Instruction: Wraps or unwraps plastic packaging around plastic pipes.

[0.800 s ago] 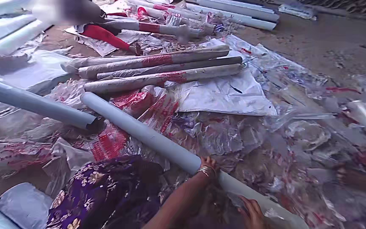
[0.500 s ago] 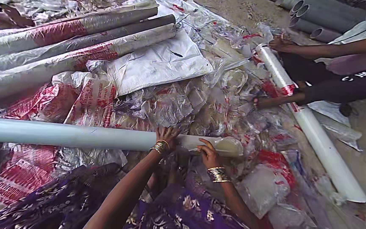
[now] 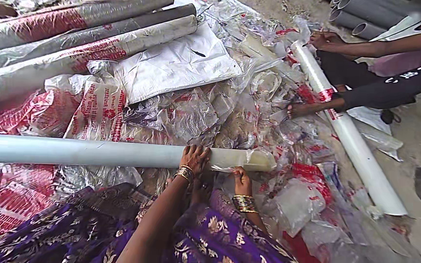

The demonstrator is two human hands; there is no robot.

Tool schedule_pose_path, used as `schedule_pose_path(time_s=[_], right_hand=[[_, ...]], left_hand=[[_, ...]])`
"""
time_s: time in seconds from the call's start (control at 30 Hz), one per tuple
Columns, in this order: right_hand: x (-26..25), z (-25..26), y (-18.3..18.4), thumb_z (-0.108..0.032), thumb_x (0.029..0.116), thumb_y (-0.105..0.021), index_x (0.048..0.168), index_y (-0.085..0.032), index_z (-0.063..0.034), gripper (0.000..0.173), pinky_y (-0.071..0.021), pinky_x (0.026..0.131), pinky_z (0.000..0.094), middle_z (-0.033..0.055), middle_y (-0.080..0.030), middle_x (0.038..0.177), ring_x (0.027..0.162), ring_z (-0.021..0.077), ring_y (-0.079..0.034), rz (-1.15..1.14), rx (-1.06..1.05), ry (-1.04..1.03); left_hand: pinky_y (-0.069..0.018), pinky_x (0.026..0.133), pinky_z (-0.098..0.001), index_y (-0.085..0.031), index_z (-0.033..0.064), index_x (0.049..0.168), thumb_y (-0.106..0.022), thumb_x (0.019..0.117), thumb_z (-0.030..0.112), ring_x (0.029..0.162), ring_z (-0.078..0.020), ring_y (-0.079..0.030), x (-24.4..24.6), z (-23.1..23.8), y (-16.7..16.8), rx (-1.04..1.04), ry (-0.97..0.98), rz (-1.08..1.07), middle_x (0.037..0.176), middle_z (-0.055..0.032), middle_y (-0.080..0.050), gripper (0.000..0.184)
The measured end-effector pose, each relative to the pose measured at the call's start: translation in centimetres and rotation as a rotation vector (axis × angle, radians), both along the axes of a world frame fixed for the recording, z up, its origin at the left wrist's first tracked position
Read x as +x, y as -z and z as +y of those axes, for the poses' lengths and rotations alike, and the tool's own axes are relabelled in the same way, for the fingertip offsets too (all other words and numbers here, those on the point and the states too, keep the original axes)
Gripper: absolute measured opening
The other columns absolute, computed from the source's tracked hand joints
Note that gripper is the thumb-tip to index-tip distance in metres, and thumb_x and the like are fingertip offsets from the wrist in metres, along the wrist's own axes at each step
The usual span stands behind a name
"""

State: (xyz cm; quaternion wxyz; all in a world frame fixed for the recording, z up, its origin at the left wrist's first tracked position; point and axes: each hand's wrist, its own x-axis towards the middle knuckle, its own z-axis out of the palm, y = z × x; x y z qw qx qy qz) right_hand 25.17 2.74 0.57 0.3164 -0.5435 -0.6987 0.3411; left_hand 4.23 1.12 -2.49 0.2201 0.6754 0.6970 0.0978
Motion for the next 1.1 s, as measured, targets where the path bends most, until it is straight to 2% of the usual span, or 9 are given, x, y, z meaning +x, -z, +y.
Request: schedule_pose_path(time_s=[0.13,0.23,0.4,0.5,0.63,0.73,0.87,1.0,1.1], right_hand=[[1.5,-0.6,-0.6,-0.004,0.1015,-0.048,0.1,-0.066,0.0172,0.028,-0.05,0.075,0.0252,0.0193,-0.069,0.096,0.079,0.0098,-0.061,0.024,-0.072,0.032],[2.1,-0.1,-1.0,-0.006,0.1021,-0.046,0.1,-0.064,0.0119,0.025,-0.0396,0.057,0.0148,0.0007,-0.058,0.077,0.057,-0.0043,-0.043,0.112,-0.155,0.095],[2.3,0.7,-1.8,-0.005,0.1007,-0.045,0.092,-0.062,0.0012,0.021,-0.0356,0.048,0.0103,-0.0133,-0.05,0.063,0.047,-0.0092,-0.038,0.294,-0.158,0.131],[2.1,2.0,-3.0,-0.005,0.1011,-0.047,0.092,-0.065,0.0062,0.023,-0.0368,0.053,0.0131,-0.0077,-0.051,0.066,0.052,-0.0071,-0.039,0.16,-0.119,0.083],[0.1,4.1,-4.0,-0.005,0.1025,-0.052,0.095,-0.068,0.0113,0.025,-0.0444,0.071,0.0229,0.0085,-0.063,0.077,0.07,0.0041,-0.053,-0.035,-0.087,0.077],[-1.0,5.8,-4.6,-0.006,0.1044,-0.052,0.099,-0.069,0.0117,0.026,-0.0472,0.082,0.0301,0.0158,-0.068,0.086,0.082,0.0121,-0.06,-0.099,-0.122,0.1],[-1.1,6.4,-5.1,-0.007,0.1052,-0.053,0.104,-0.069,0.0114,0.025,-0.0479,0.085,0.0336,0.0192,-0.069,0.09,0.086,0.0177,-0.062,-0.151,-0.164,0.09],[-0.3,5.9,-4.5,-0.005,0.102,-0.058,0.124,-0.066,0.011,0.029,-0.0526,0.095,0.0347,0.0257,-0.069,0.121,0.109,0.0262,-0.068,-0.062,-0.043,0.098],[-0.1,4.2,-3.1,-0.012,0.0952,-0.069,0.138,-0.052,0.0128,0.052,-0.0551,0.078,0.0314,0.0267,-0.066,0.125,0.101,0.0242,-0.068,0.008,0.117,0.184]], left_hand=[[-0.0311,0.115,-0.0623,-0.052,0.0208,0.152,-0.028,0.1095,0.038,0.139,-0.0428,-0.049,0.2,0.7,-0.1,-0.013,-0.052,0.011,0.15,-0.0192,-0.055,0.052],[-0.0322,0.115,-0.0592,-0.051,0.0186,0.152,-0.024,0.111,0.037,0.136,-0.0397,-0.052,0.1,2.1,-1.3,-0.161,-0.083,-0.009,0.145,-0.0178,-0.059,0.052],[-0.0346,0.113,-0.0613,-0.057,0.0119,0.144,-0.02,0.1119,0.041,0.137,-0.0401,-0.053,0.0,3.4,-3.0,-0.424,-0.082,-0.029,0.142,-0.0213,-0.06,0.057],[-0.0297,0.116,-0.0648,-0.058,0.0066,0.142,-0.024,0.1123,0.043,0.14,-0.0422,-0.05,0.1,3.3,-3.0,-0.504,-0.03,-0.079,0.145,-0.024,-0.058,0.058],[-0.0266,0.12,-0.0578,-0.057,0.0125,0.146,-0.038,0.111,0.036,0.145,-0.0345,-0.045,1.0,0.8,-2.4,-0.176,0.092,-0.261,0.149,-0.0123,-0.058,0.046],[-0.0124,0.124,-0.0621,-0.054,0.007,0.148,-0.047,0.1036,0.051,0.152,-0.0329,-0.035,2.3,-0.4,-2.5,-0.133,0.178,-0.454,0.156,-0.0104,-0.05,0.063],[-0.0258,0.12,-0.0595,-0.067,0.0007,0.13,-0.069,0.0967,0.035,0.141,-0.034,-0.05,3.0,0.6,-2.1,-0.084,0.01,-0.497,0.141,-0.0154,-0.063,0.048],[-0.0253,0.118,-0.0603,-0.067,-0.0055,0.122,-0.063,0.1011,0.022,0.133,-0.0379,-0.054,2.7,2.3,-3.4,-0.216,-0.058,-0.495,0.13,-0.0236,-0.065,0.035],[-0.0251,0.117,-0.0616,-0.064,-0.0077,0.121,-0.058,0.1046,0.025,0.126,-0.0399,-0.057,2.1,3.4,-3.8,-0.311,-0.083,-0.492,0.122,-0.0271,-0.066,0.037]])
